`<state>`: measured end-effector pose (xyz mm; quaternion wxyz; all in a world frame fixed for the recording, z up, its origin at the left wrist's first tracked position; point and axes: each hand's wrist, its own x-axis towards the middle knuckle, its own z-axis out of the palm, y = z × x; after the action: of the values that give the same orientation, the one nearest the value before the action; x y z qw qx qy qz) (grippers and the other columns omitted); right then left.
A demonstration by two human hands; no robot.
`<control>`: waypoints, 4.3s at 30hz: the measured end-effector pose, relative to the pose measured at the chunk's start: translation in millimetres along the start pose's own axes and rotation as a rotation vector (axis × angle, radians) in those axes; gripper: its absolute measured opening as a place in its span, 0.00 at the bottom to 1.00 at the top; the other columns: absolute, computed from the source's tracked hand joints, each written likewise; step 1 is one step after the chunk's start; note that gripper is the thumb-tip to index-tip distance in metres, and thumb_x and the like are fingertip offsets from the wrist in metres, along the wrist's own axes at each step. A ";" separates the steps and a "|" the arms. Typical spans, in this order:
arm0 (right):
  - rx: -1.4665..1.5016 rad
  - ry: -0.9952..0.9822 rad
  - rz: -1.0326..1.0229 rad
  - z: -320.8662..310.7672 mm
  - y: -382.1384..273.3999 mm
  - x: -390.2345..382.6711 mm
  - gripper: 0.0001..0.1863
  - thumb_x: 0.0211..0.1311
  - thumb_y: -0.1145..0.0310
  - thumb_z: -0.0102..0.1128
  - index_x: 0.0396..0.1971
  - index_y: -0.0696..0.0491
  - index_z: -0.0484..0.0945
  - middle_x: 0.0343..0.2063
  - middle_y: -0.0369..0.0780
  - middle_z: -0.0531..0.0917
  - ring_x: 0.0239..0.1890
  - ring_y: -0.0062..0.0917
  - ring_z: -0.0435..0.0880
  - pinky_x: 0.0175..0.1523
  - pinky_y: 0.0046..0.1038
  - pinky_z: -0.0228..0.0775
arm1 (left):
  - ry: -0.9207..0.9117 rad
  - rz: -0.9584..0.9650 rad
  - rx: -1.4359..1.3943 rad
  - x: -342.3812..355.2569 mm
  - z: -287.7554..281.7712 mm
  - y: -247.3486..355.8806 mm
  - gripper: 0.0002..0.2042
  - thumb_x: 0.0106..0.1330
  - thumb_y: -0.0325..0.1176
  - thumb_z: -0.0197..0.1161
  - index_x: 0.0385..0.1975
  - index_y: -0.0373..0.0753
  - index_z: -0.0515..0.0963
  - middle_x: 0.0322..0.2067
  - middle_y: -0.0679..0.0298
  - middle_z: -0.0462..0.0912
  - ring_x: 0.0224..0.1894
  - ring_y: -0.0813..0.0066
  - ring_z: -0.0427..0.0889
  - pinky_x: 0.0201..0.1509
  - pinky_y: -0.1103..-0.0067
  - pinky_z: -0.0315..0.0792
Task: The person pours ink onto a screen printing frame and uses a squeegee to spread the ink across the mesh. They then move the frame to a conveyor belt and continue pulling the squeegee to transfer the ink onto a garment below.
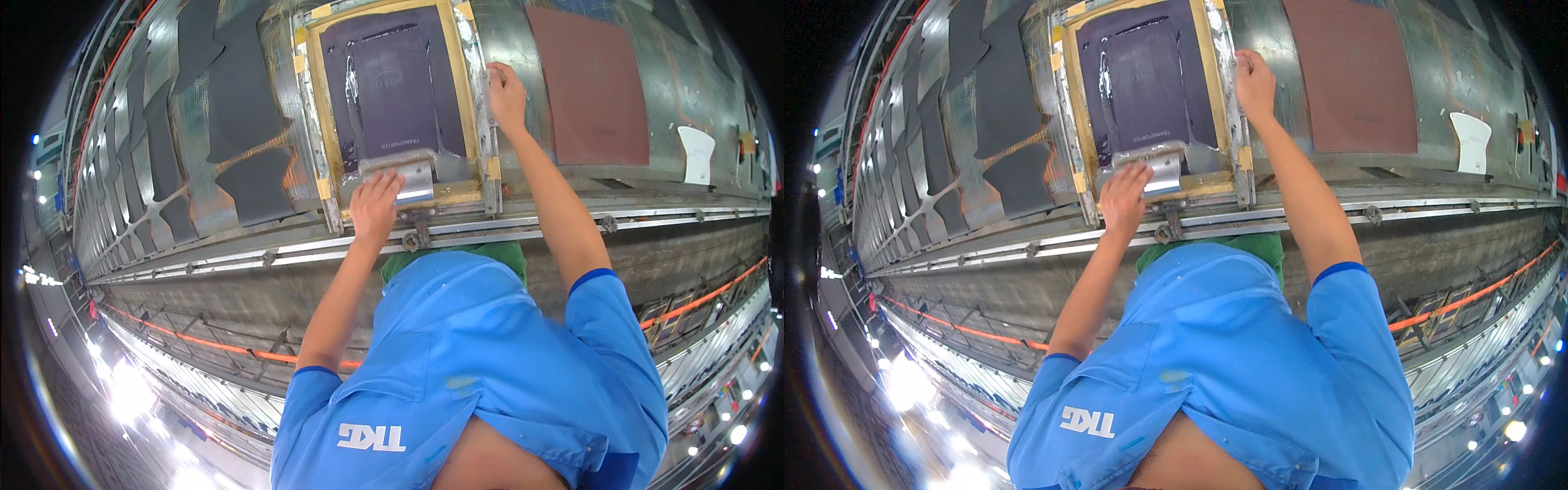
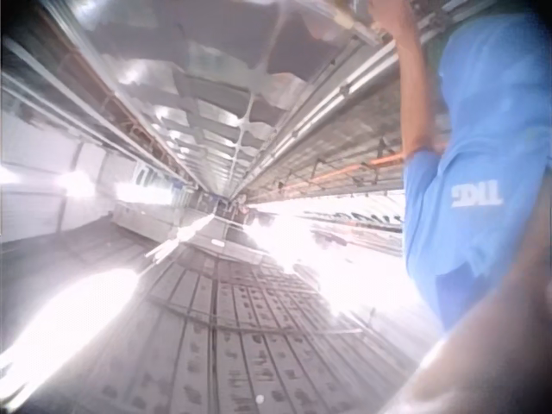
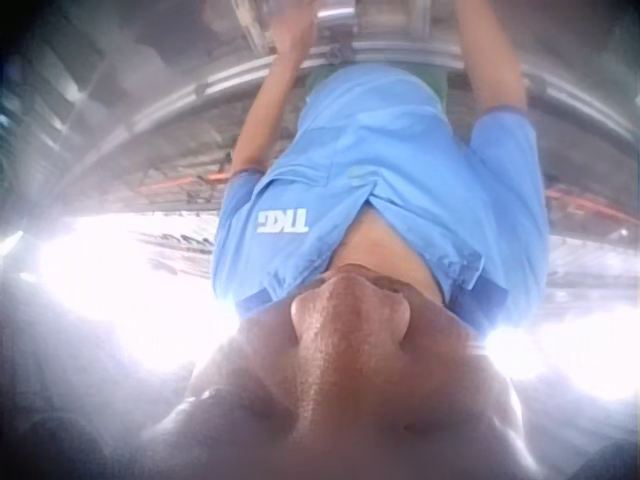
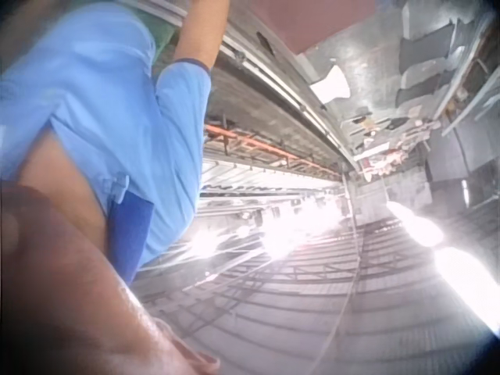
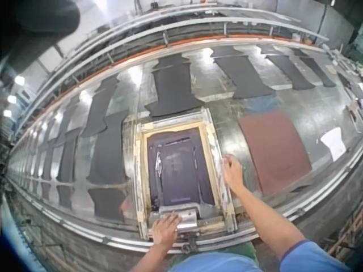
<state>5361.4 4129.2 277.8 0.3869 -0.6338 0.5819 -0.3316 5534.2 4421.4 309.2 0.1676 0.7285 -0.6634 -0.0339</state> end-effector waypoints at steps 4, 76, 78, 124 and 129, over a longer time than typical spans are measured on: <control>-0.003 0.001 0.058 -2.2 -15.2 -5.1 0.13 0.70 0.62 0.52 0.46 0.50 0.82 0.17 0.41 0.76 0.22 0.30 0.76 0.37 0.34 0.69 | 0.103 -0.006 0.003 96.9 19.7 -55.1 0.22 0.50 0.22 0.64 0.47 0.49 0.81 0.49 0.66 0.85 0.52 0.63 0.82 0.51 0.66 0.73; -0.010 -0.004 0.100 -0.3 -9.8 -6.7 0.14 0.72 0.60 0.50 0.48 0.49 0.80 0.18 0.44 0.78 0.25 0.36 0.81 0.39 0.38 0.71 | -0.114 0.000 0.216 190.8 22.6 -77.6 0.11 0.60 0.32 0.58 0.38 0.53 0.85 0.35 0.64 0.86 0.39 0.60 0.84 0.41 0.64 0.74; -0.004 -0.001 0.121 0.1 -8.9 -7.7 0.14 0.71 0.60 0.50 0.48 0.49 0.80 0.18 0.44 0.78 0.25 0.36 0.81 0.40 0.38 0.71 | -0.127 -0.025 0.166 123.6 23.5 -47.5 0.12 0.58 0.26 0.59 0.37 0.52 0.84 0.37 0.69 0.86 0.39 0.69 0.81 0.42 0.69 0.69; 0.002 0.044 0.057 2.5 -1.0 -3.7 0.13 0.71 0.60 0.52 0.47 0.49 0.81 0.19 0.45 0.79 0.24 0.36 0.80 0.36 0.37 0.70 | -0.131 -0.018 0.213 225.9 17.2 -81.6 0.12 0.59 0.29 0.59 0.38 0.50 0.86 0.34 0.64 0.85 0.41 0.61 0.84 0.45 0.65 0.75; -0.010 -0.018 0.109 -3.7 -6.0 -5.3 0.14 0.70 0.60 0.52 0.47 0.49 0.81 0.21 0.46 0.80 0.26 0.37 0.81 0.38 0.38 0.70 | -0.009 0.017 0.053 90.0 20.3 -32.0 0.13 0.56 0.23 0.60 0.36 0.51 0.85 0.30 0.70 0.83 0.36 0.69 0.80 0.39 0.70 0.68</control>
<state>5360.5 4134.3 284.9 0.4062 -0.6062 0.6138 -0.3013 5569.8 4331.3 296.4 0.1456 0.7270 -0.6708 -0.0181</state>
